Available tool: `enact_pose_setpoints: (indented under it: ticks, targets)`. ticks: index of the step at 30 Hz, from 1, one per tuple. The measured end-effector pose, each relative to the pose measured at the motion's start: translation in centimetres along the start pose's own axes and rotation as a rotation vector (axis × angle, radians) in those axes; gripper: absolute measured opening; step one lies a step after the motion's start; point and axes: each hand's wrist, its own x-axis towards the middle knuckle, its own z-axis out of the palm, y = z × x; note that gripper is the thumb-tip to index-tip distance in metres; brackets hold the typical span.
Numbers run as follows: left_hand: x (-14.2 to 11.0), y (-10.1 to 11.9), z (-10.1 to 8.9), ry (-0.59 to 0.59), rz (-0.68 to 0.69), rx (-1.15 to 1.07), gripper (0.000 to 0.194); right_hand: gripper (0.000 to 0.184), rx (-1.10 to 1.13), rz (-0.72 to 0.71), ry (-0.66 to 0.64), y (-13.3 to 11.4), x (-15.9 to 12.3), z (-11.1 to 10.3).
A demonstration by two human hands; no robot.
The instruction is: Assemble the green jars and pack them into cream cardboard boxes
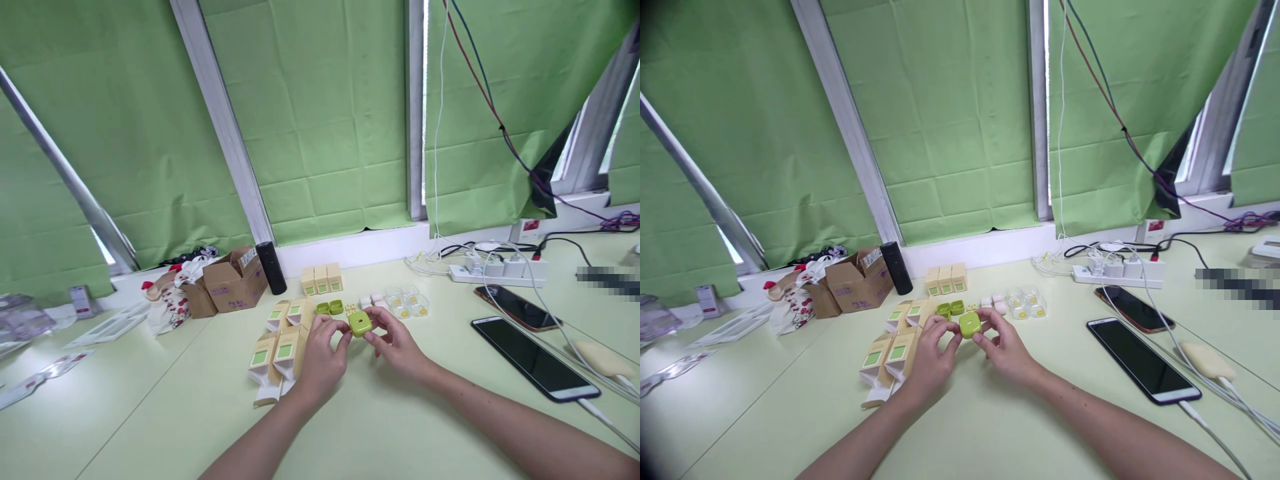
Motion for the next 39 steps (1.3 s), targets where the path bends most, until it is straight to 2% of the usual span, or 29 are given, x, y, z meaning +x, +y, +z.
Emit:
enact_pose_setpoints:
  ticks: [2, 7, 11, 15, 19, 24, 27, 31, 34, 39]
  targets:
    - [-0.1, 0.0, 0.0, 0.009, 0.022, 0.048, 0.003, 0.042, 0.023, 0.011, 0.007, 0.1, 0.0, 0.0]
    - [-0.4, 0.3, 0.1, 0.05, 0.158, 0.123, 0.04, 0.045, 0.027, 0.045, -0.012, 0.2, 0.1, 0.0]
    - [-0.7, 0.6, 0.2, -0.019, 0.263, 0.159, 0.06, 0.042, -0.028, 0.042, -0.037, 0.2, 0.1, 0.1]
    - [-0.8, 0.7, 0.2, -0.076, 0.292, 0.154, 0.06, 0.041, -0.103, -0.001, -0.044, 0.1, 0.0, 0.2]
    - [-0.6, 0.9, 0.1, -0.056, 0.189, 0.046, 0.05, 0.038, -0.247, -0.049, -0.007, 0.0, 0.0, -0.1]
    - [0.4, 0.1, 0.2, 0.101, -0.135, -0.182, 0.043, 0.026, -0.735, -0.297, -0.005, 0.6, 0.3, -1.0]
    - [1.0, -0.9, 0.2, 0.111, -0.273, -0.313, 0.043, 0.029, -0.998, -0.335, -0.064, 1.0, 0.6, -1.1]
    - [1.3, -1.6, 0.2, 0.103, -0.315, -0.458, 0.044, 0.039, -1.239, -0.269, -0.183, 1.2, 1.3, -0.7]
    - [1.3, -1.6, 0.2, 0.109, -0.311, -0.502, 0.045, 0.047, -1.328, -0.246, -0.282, 1.1, 2.3, -0.5]
    - [1.2, -1.2, 0.4, 0.116, -0.314, -0.534, 0.047, 0.037, -1.391, -0.305, -0.386, 0.9, 4.2, 0.0]
